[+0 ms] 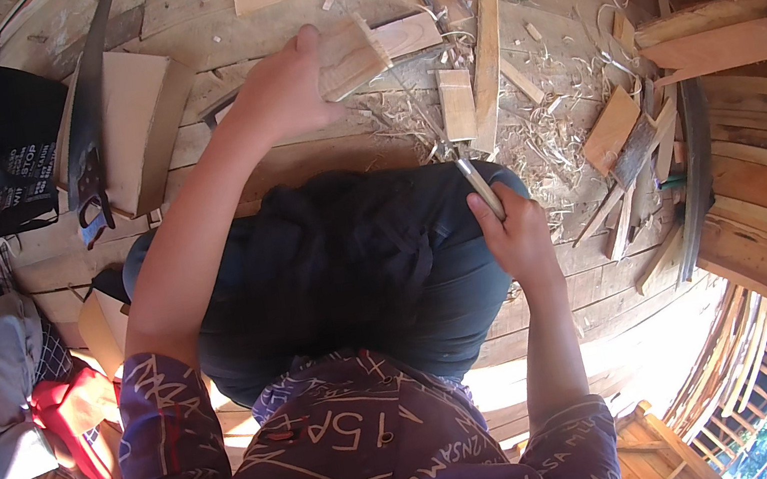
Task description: The person shaves a piece of wood using a blade, holding the wood against their lap while seated on the floor.
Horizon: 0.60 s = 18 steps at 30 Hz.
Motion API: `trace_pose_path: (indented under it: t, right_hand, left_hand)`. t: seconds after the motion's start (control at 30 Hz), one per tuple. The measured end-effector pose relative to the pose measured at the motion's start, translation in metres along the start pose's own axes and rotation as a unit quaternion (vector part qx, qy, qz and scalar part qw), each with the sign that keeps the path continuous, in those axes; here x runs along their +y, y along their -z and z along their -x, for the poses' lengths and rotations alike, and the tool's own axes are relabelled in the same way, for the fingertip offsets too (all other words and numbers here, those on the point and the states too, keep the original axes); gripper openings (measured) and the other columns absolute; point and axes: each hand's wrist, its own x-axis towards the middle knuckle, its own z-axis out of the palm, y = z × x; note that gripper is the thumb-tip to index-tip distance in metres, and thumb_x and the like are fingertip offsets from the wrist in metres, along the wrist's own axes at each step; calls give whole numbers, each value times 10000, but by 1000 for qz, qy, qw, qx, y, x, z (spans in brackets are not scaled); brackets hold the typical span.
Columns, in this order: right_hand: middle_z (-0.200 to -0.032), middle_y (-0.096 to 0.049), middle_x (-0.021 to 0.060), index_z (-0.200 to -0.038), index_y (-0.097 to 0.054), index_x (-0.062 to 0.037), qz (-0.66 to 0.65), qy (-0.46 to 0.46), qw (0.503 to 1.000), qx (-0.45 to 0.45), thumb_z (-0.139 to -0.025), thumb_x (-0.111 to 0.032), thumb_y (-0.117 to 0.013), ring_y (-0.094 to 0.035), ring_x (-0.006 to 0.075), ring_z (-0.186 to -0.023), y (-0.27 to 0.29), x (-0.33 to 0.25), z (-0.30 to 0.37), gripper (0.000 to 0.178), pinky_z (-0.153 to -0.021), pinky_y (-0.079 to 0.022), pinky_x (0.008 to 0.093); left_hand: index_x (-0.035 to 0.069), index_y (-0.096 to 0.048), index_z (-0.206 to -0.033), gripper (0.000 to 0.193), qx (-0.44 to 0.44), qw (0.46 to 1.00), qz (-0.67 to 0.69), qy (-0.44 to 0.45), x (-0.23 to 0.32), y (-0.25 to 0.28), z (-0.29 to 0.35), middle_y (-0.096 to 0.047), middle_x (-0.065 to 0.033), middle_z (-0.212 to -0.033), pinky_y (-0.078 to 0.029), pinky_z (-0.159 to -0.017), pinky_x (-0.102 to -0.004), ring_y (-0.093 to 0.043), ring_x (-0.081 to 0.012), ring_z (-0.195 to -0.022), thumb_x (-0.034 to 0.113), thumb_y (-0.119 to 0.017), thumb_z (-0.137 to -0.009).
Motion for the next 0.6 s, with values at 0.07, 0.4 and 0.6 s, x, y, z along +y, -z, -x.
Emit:
trace_pose_path:
  t: [0.07,0.4,0.6]
  right_hand:
    - [-587,-522,202,-767,-572,7,-32,-12,999,-38,-946,-315,-605,-526,391,-544,-9,-16,8,369,-526,-402,432]
    - [-586,-481,182,-768,-585,35,-54,16,994,-99,-944,-349,-597,-438,298,-550,-24,-22,8,423,-562,-383,404]
    - [-574,-444,129,-739,-557,38,-139,-31,989,-50,-943,-333,-602,-402,188,-569,-25,-9,10,426,-561,-370,377]
  left_hand:
    - [-67,-416,-1160,692,-23,999,-8,37,-10,7,23,-620,-273,-1026,-511,-824,-447,-631,-405,-961,252,-759,-652]
    - [-91,-447,-1209,765,-85,987,12,136,-28,19,74,-638,-253,-1090,-516,-844,-395,-644,-376,-995,333,-732,-640]
    - [-84,-465,-1241,773,-5,954,278,108,-56,7,62,-627,-242,-1105,-498,-848,-362,-635,-311,-1014,348,-741,-663]
